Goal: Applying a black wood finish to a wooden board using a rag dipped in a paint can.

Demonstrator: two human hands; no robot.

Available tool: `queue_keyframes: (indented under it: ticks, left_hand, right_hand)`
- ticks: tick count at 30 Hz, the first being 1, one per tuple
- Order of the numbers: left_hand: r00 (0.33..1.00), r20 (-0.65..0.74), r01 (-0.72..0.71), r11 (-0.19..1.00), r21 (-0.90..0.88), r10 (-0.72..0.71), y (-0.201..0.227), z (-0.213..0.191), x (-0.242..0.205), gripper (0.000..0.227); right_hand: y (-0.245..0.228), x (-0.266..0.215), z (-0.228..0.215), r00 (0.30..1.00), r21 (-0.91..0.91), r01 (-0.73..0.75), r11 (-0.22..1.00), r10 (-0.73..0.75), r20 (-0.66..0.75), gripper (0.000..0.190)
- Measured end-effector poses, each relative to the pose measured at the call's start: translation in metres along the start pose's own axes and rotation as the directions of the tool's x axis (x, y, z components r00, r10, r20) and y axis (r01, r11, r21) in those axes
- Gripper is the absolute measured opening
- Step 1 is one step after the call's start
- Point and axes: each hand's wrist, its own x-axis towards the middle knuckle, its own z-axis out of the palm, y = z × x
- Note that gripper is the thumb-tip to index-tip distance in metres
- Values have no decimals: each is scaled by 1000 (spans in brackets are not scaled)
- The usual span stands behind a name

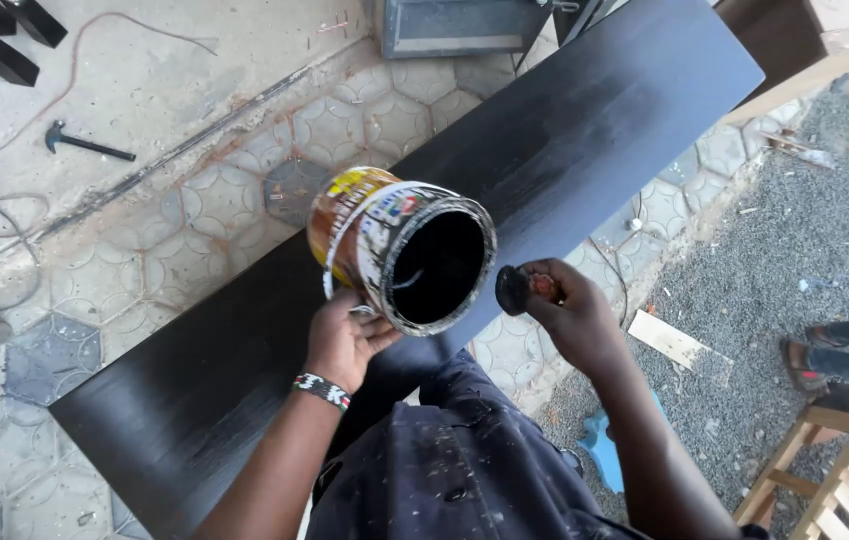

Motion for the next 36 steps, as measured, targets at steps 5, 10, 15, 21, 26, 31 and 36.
queue_keyframes:
  ticks: [5, 10, 15, 21, 26, 31, 36]
  left_hand:
    - [995, 87, 40, 999, 0, -40, -24, 9, -52, 24]
    - [989, 144, 33, 999, -7, -31, -36, 17, -89, 26]
    - [984, 180, 4, 1000, 27, -9, -32, 24, -120, 17]
    - [987, 159, -2, 999, 44, -5, -34, 23, -122, 17]
    - [992, 127, -1, 1000, 11, -1, -41, 15, -111, 18]
    - [995, 98, 7, 999, 41, -11, -40, 19, -112, 26]
    - [997, 70, 15, 1000, 24, -17, -47, 29, -107, 26]
  right_hand:
    - [-56, -40, 10, 986, -218, 147, 965, -127, 104, 49]
    - [-37, 7, 64, 950, -408, 295, 864, -220, 221, 39]
    - [-40, 21, 85, 974, -145, 132, 981, -101, 202, 31]
    - [-10, 26, 85, 972, 186, -92, 978, 48, 231, 26]
    - [28, 30, 72, 944, 414, -263, 872, 145, 295, 26]
    - [62, 11, 57, 853, 625, -473, 622, 147, 500, 9]
    - [42, -27, 45, 829, 728, -457, 511, -52, 557, 35]
